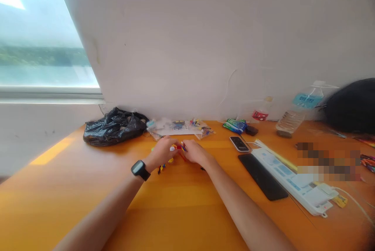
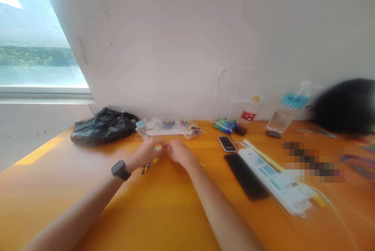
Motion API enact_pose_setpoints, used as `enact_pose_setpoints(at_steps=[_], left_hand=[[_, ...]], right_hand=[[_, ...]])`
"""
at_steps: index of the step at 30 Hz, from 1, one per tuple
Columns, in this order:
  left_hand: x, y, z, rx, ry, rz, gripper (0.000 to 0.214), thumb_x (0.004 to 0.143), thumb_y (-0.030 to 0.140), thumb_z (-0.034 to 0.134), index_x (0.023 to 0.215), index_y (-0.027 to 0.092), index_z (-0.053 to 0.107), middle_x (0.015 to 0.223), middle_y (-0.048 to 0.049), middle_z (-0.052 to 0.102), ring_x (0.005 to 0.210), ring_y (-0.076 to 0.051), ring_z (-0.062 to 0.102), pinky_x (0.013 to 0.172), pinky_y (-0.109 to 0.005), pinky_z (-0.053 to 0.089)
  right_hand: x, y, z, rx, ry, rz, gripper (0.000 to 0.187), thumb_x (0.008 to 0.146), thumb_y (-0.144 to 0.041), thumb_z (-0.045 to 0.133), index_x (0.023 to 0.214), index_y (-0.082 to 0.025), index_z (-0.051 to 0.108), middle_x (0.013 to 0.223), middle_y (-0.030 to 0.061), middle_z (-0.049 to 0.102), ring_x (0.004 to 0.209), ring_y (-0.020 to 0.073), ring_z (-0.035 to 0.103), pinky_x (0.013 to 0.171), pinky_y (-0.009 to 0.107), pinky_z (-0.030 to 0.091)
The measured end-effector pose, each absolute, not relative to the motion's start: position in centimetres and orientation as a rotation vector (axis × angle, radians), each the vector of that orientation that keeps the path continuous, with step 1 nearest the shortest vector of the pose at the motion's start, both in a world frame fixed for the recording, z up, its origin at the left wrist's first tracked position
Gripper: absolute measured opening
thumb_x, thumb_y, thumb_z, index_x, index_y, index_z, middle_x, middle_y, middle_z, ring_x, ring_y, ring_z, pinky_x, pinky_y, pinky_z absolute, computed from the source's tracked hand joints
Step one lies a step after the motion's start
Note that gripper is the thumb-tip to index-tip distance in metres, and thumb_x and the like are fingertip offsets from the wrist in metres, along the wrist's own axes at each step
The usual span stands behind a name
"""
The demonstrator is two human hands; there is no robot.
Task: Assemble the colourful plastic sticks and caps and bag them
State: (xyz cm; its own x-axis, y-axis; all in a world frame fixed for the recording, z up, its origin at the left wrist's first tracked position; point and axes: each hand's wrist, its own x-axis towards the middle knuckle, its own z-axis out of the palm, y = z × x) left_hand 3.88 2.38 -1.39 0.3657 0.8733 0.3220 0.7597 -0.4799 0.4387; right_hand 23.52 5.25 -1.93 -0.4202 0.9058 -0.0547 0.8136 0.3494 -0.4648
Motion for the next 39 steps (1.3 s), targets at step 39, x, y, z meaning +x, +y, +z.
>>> enact_pose_setpoints(at_steps=[39], left_hand=[[4.2,1.7,-0.6,2.561,1.457,0.828,0.030,0.095,0.019,0.062,0.123,0.024,0.072,0.121,-0.0087,0.075,0.117,-0.032,0.066,0.096,-0.041,0.051]], right_hand=[[31.7,7.3,3.4,-1.879,-2.490,0.722,0.014,0.077,-0.009,0.068,0.086,-0.020,0.068,0.092,0.0060,0.072,0.079,0.0206,0.064,0.068,0.029,0.044]])
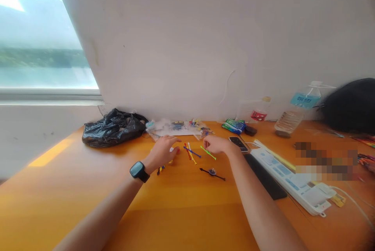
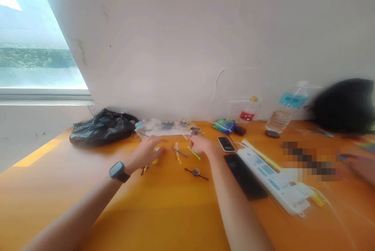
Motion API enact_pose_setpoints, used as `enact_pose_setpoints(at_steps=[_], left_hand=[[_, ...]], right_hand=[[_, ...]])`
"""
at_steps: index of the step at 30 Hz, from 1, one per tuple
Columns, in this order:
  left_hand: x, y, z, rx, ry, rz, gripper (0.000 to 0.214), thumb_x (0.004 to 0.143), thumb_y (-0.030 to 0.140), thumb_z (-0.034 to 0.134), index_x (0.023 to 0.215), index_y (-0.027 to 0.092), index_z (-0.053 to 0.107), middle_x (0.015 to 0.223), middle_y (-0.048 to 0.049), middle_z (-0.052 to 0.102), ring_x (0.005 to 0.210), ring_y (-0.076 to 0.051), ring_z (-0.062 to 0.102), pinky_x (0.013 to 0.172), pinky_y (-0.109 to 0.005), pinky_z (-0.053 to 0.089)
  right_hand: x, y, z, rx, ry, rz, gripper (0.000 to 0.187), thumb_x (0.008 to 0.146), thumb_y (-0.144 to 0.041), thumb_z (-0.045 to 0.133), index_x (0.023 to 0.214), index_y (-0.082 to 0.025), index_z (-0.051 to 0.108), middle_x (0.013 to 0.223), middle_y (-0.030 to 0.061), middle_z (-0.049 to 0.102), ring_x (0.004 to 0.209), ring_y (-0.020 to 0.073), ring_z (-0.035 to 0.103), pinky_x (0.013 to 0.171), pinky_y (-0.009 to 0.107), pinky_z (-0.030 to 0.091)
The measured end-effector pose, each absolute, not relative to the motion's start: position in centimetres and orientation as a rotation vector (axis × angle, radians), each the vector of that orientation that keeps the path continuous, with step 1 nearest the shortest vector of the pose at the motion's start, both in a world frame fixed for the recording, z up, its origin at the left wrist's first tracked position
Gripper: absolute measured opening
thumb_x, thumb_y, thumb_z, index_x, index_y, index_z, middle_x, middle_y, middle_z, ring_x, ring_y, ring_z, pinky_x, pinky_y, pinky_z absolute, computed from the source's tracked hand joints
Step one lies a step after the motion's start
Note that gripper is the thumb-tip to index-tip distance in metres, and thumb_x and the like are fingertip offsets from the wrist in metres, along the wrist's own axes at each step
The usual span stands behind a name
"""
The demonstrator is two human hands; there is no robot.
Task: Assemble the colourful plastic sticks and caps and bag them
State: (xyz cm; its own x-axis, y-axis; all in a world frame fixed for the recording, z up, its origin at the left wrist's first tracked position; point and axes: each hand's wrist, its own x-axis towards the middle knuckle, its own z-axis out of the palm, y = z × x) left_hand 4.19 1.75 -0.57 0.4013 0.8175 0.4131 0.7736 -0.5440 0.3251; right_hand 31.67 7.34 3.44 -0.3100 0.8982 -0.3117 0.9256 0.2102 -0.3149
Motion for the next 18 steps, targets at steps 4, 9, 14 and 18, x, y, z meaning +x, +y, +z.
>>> enact_pose_setpoints(at_steps=[4,9,14,18], left_hand=[[4.9,0.9,1.6,2.452,1.335,1.079,0.025,0.100,0.023,0.059,0.120,0.024,0.074,0.119,-0.0079,0.076,0.112,-0.028,0.069,0.097,-0.039,0.054],[6.3,-0.4,3.3,2.275,1.140,1.368,0.028,0.103,0.032,0.062,0.129,0.026,0.070,0.120,-0.0058,0.077,0.105,-0.022,0.073,0.094,-0.035,0.058],[5.8,0.0,3.7,2.194,1.181,1.499,0.014,0.099,0.027,0.067,0.111,0.023,0.073,0.107,-0.0031,0.079,0.092,-0.018,0.074,0.087,-0.030,0.059],[4.7,0.5,3.8,2.284,1.205,1.408,0.010,0.097,0.026,0.068,0.105,0.022,0.074,0.093,-0.0018,0.077,0.085,-0.017,0.071,0.081,-0.028,0.057]], right_hand=[[31.5,7.1,4.9,1.742,2.776,-1.156,0.008,0.092,-0.020,0.059,0.099,-0.020,0.064,0.100,0.0045,0.069,0.088,0.0171,0.063,0.077,0.027,0.047],[27.4,5.9,4.8,1.158,2.765,-2.559,0.023,0.086,-0.036,0.078,0.097,-0.021,0.065,0.099,0.0009,0.065,0.090,0.0151,0.063,0.088,0.030,0.050],[24.0,5.2,3.7,1.177,2.507,-2.875,0.026,0.082,-0.040,0.081,0.090,-0.021,0.065,0.091,0.0006,0.063,0.083,0.0151,0.063,0.080,0.030,0.052],[23.7,5.5,3.2,1.485,2.768,-2.444,0.022,0.089,-0.043,0.071,0.089,-0.021,0.068,0.076,-0.0008,0.060,0.064,0.0125,0.053,0.060,0.027,0.045]])
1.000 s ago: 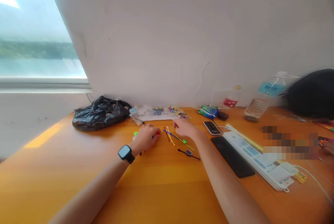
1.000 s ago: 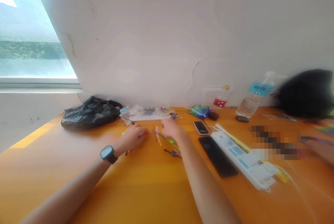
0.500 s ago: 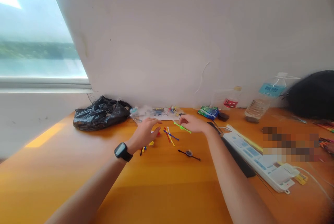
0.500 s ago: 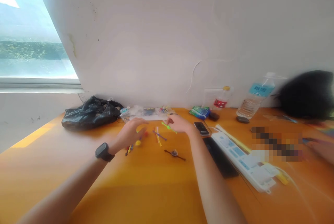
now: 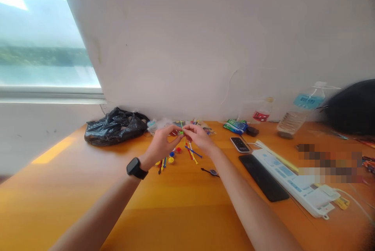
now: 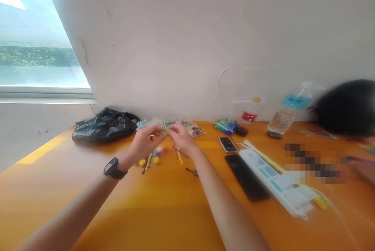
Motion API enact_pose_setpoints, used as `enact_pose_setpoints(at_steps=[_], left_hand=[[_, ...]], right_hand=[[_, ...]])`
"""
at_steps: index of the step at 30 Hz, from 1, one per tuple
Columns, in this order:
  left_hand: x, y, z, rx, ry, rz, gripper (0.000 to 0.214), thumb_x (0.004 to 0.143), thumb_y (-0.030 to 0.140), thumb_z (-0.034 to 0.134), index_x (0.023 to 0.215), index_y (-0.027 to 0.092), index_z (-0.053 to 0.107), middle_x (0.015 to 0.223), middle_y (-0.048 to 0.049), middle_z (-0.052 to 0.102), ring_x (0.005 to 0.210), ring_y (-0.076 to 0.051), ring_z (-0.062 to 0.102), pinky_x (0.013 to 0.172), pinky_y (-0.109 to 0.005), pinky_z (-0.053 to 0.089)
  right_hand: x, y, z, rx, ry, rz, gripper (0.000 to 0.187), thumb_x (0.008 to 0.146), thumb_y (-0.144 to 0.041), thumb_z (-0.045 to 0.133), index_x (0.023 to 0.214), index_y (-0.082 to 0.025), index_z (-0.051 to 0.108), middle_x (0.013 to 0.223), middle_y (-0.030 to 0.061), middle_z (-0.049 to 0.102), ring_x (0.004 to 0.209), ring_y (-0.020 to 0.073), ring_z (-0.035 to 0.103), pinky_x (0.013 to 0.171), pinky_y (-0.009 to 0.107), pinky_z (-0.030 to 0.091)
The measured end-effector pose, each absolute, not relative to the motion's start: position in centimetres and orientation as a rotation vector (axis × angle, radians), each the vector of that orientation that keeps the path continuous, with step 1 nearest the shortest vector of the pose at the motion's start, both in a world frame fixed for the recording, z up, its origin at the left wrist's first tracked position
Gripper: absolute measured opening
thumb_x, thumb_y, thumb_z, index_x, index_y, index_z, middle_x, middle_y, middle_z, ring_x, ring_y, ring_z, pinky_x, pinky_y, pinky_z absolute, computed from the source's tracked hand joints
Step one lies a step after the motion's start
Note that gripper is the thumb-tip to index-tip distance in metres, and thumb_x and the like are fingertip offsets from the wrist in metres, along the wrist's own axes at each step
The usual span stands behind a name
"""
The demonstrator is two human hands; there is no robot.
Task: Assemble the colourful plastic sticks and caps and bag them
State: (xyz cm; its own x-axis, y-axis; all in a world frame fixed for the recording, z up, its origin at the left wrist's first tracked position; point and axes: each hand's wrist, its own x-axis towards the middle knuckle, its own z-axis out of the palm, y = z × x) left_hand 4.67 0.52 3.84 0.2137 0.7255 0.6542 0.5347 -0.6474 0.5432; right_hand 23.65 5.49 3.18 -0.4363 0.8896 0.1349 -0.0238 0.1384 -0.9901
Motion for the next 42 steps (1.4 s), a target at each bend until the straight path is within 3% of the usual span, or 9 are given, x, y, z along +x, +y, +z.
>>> enact_pose_setpoints(at_steps=[8,12,16,20,24,27,33,38,42], left_hand=[[4.0,0.6,3.5,2.422,1.178,1.188,0.011,0.098,0.028,0.067,0.102,0.022,0.075,0.094,-0.0033,0.075,0.083,-0.018,0.068,0.077,-0.028,0.051],[4.1,0.5,3.4,2.379,1.114,1.084,0.012,0.097,0.024,0.064,0.097,0.020,0.075,0.086,-0.0021,0.074,0.077,-0.016,0.067,0.077,-0.027,0.052],[4.3,0.6,3.3,2.339,1.063,1.040,0.013,0.089,0.017,0.067,0.098,0.019,0.076,0.092,-0.0037,0.074,0.085,-0.017,0.068,0.082,-0.027,0.054],[4.3,0.8,2.9,2.348,1.042,1.021,0.016,0.083,0.012,0.066,0.094,0.019,0.075,0.092,-0.0037,0.072,0.084,-0.016,0.066,0.081,-0.026,0.054],[4.0,1.0,2.3,2.391,1.115,0.961,0.008,0.082,0.011,0.065,0.085,0.018,0.069,0.089,-0.0028,0.068,0.080,-0.016,0.064,0.075,-0.024,0.051],[3.5,1.1,1.9,2.460,1.167,0.872,0.006,0.086,0.015,0.065,0.081,0.019,0.065,0.088,-0.0024,0.067,0.075,-0.015,0.062,0.070,-0.025,0.049],[3.8,1.2,0.5,2.633,1.128,0.607,0.018,0.089,0.007,0.054,0.090,0.021,0.066,0.090,-0.0040,0.069,0.079,-0.018,0.066,0.070,-0.026,0.047],[4.7,1.6,-0.9,2.803,1.018,0.458,0.019,0.088,0.008,0.057,0.076,0.021,0.065,0.087,-0.0044,0.067,0.081,-0.020,0.063,0.074,-0.029,0.045],[4.6,2.0,-1.3,2.882,1.021,0.519,0.019,0.087,0.005,0.061,0.076,0.021,0.064,0.079,-0.0038,0.065,0.083,-0.021,0.061,0.078,-0.032,0.044]], right_hand=[[23.6,6.3,1.3,-0.915,-1.632,1.412,0.021,0.081,-0.031,0.073,0.098,-0.021,0.066,0.074,-0.0008,0.064,0.061,0.0129,0.056,0.058,0.026,0.044],[24.1,6.4,0.5,-0.892,-1.701,1.583,0.016,0.080,-0.028,0.066,0.093,-0.019,0.067,0.066,-0.0021,0.060,0.058,0.0116,0.051,0.052,0.023,0.037],[24.6,6.2,0.4,-0.866,-1.787,1.652,0.009,0.080,-0.026,0.060,0.086,-0.020,0.063,0.065,-0.0027,0.058,0.056,0.0113,0.048,0.051,0.022,0.036],[24.4,5.8,0.3,-0.970,-1.864,1.621,0.016,0.086,-0.035,0.060,0.094,-0.022,0.061,0.073,-0.0023,0.059,0.057,0.0117,0.049,0.051,0.022,0.040],[24.2,5.9,-0.4,-1.141,-2.056,1.407,0.023,0.097,-0.044,0.050,0.099,-0.023,0.058,0.083,-0.0010,0.060,0.061,0.0123,0.051,0.053,0.022,0.042],[24.6,6.7,-1.1,-1.303,-2.160,1.089,0.020,0.102,-0.037,0.041,0.098,-0.022,0.055,0.087,-0.0004,0.061,0.068,0.0135,0.053,0.060,0.023,0.043],[26.1,8.1,-1.7,-1.514,-2.230,0.737,0.002,0.093,-0.021,0.056,0.092,-0.019,0.056,0.096,0.0065,0.065,0.084,0.0186,0.056,0.071,0.026,0.040],[25.8,7.1,-1.1,-1.576,-2.312,0.567,0.010,0.095,-0.018,0.058,0.105,-0.018,0.061,0.112,0.0129,0.067,0.098,0.0221,0.062,0.077,0.027,0.041],[25.2,6.1,-0.2,-1.599,-2.379,0.459,0.012,0.097,-0.020,0.060,0.108,-0.018,0.063,0.115,0.0165,0.068,0.104,0.0270,0.063,0.078,0.030,0.041]])
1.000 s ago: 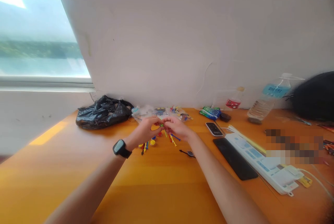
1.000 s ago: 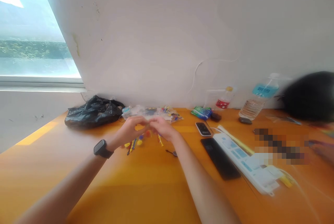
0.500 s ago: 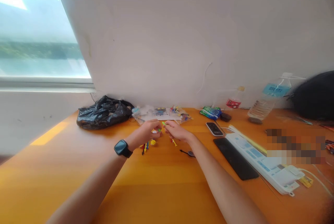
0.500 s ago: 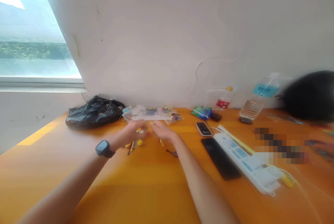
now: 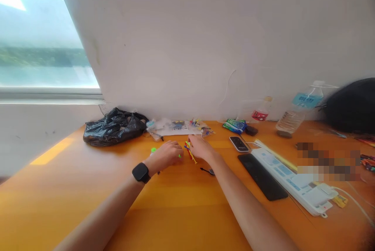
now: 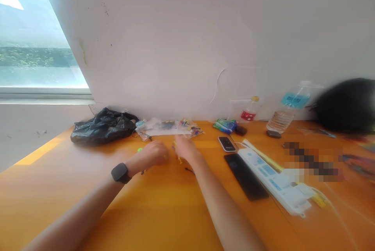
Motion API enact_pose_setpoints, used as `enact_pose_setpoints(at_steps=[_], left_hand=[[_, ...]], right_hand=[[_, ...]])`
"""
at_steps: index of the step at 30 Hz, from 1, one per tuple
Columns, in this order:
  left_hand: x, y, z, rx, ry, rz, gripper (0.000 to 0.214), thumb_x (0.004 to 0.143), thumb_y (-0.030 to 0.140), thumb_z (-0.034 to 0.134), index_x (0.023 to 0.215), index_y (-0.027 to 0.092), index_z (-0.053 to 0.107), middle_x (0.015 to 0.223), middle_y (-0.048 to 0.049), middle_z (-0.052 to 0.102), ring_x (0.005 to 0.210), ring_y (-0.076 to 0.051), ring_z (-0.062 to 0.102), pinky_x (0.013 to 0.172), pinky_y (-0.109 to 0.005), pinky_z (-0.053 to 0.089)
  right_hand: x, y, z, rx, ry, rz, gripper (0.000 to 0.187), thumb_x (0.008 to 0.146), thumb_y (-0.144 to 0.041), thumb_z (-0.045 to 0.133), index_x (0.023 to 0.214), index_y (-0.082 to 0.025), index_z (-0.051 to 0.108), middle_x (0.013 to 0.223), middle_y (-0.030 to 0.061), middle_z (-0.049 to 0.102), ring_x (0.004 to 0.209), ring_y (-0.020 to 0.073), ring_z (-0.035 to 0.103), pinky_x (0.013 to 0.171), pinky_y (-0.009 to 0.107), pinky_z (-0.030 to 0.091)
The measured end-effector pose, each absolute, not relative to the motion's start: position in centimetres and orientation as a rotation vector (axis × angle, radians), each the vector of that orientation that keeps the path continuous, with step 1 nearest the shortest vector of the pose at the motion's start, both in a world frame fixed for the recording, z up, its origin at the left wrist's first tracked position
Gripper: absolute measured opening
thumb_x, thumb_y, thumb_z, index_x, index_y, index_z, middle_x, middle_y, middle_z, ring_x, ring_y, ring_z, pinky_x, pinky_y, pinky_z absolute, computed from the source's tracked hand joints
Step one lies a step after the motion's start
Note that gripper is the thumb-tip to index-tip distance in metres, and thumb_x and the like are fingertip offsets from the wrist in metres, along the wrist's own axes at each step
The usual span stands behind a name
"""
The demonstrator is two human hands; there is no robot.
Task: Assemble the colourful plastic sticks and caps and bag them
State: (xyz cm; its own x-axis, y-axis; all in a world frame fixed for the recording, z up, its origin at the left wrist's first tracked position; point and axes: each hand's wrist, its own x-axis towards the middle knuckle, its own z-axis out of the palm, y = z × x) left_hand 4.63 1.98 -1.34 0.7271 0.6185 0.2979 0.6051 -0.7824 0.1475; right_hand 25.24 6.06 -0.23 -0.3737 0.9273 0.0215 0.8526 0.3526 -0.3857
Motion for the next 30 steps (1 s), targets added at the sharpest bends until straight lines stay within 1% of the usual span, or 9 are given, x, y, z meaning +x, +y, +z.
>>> enact_pose_setpoints(at_steps=[5,9,11,13,15,21,24,26,30], left_hand=[[4.5,1.9,-1.3,2.859,1.017,0.541,0.017,0.091,0.008,0.060,0.086,0.022,0.069,0.083,-0.0043,0.067,0.085,-0.022,0.061,0.079,-0.032,0.043],[4.2,1.8,-0.8,2.845,1.036,0.508,0.014,0.089,0.010,0.065,0.081,0.021,0.069,0.088,-0.0050,0.070,0.092,-0.023,0.061,0.081,-0.032,0.044],[4.1,1.6,-0.6,2.845,1.035,0.533,0.011,0.087,0.011,0.068,0.088,0.021,0.070,0.098,-0.0055,0.071,0.098,-0.024,0.062,0.084,-0.032,0.045],[4.0,1.4,-0.4,2.837,1.034,0.550,0.017,0.087,0.012,0.067,0.100,0.023,0.072,0.106,-0.0059,0.071,0.101,-0.024,0.062,0.087,-0.032,0.046],[4.1,1.3,-0.3,2.822,1.063,0.518,0.022,0.089,0.011,0.063,0.105,0.024,0.071,0.104,-0.0059,0.071,0.098,-0.024,0.064,0.084,-0.032,0.046],[4.2,0.8,-0.3,2.758,1.116,0.465,0.020,0.091,0.009,0.053,0.097,0.022,0.067,0.095,-0.0055,0.072,0.088,-0.023,0.068,0.076,-0.029,0.046],[4.1,0.6,-0.3,2.728,1.114,0.519,0.026,0.088,0.007,0.053,0.103,0.023,0.068,0.098,-0.0058,0.072,0.089,-0.023,0.068,0.073,-0.028,0.046],[4.1,0.6,-0.2,2.722,1.107,0.539,0.029,0.087,0.007,0.054,0.106,0.023,0.068,0.103,-0.0065,0.072,0.092,-0.023,0.069,0.075,-0.028,0.048],[4.0,0.7,0.2,2.709,1.068,0.579,0.035,0.088,0.008,0.055,0.115,0.026,0.070,0.111,-0.0071,0.072,0.100,-0.023,0.069,0.084,-0.029,0.051]], right_hand=[[25.2,5.6,0.6,-1.605,-2.443,0.404,0.008,0.096,-0.023,0.061,0.103,-0.019,0.065,0.114,0.0152,0.069,0.107,0.0285,0.064,0.079,0.032,0.042],[25.5,5.2,0.9,-1.616,-2.485,0.441,0.011,0.096,-0.025,0.063,0.106,-0.020,0.063,0.120,0.0151,0.067,0.112,0.0286,0.062,0.082,0.032,0.043],[25.5,5.0,0.8,-1.645,-2.493,0.470,0.017,0.095,-0.027,0.065,0.110,-0.020,0.062,0.126,0.0165,0.064,0.116,0.0301,0.062,0.083,0.033,0.044],[25.4,4.7,0.5,-1.676,-2.493,0.489,0.023,0.094,-0.028,0.066,0.114,-0.019,0.059,0.131,0.0179,0.060,0.119,0.0320,0.060,0.083,0.034,0.044],[25.3,4.6,0.2,-1.694,-2.493,0.502,0.024,0.094,-0.027,0.065,0.116,-0.019,0.058,0.130,0.0179,0.060,0.120,0.0325,0.060,0.082,0.034,0.044],[25.3,5.1,-0.4,-1.721,-2.506,0.516,0.017,0.094,-0.018,0.061,0.111,-0.021,0.058,0.118,0.0133,0.066,0.102,0.0251,0.066,0.075,0.030,0.042],[26.3,5.5,0.7,-1.752,-2.523,0.524,0.018,0.092,-0.025,0.066,0.109,-0.021,0.061,0.119,0.0139,0.067,0.093,0.0243,0.067,0.069,0.030,0.042],[27.3,5.6,2.1,-1.784,-2.548,0.546,0.022,0.087,-0.034,0.074,0.102,-0.021,0.065,0.112,0.0132,0.070,0.087,0.0252,0.068,0.066,0.031,0.043],[29.2,5.3,4.3,-1.920,-2.698,0.712,0.042,0.054,-0.041,0.097,0.076,-0.022,0.068,0.081,0.0064,0.072,0.078,0.0279,0.070,0.063,0.032,0.046]])
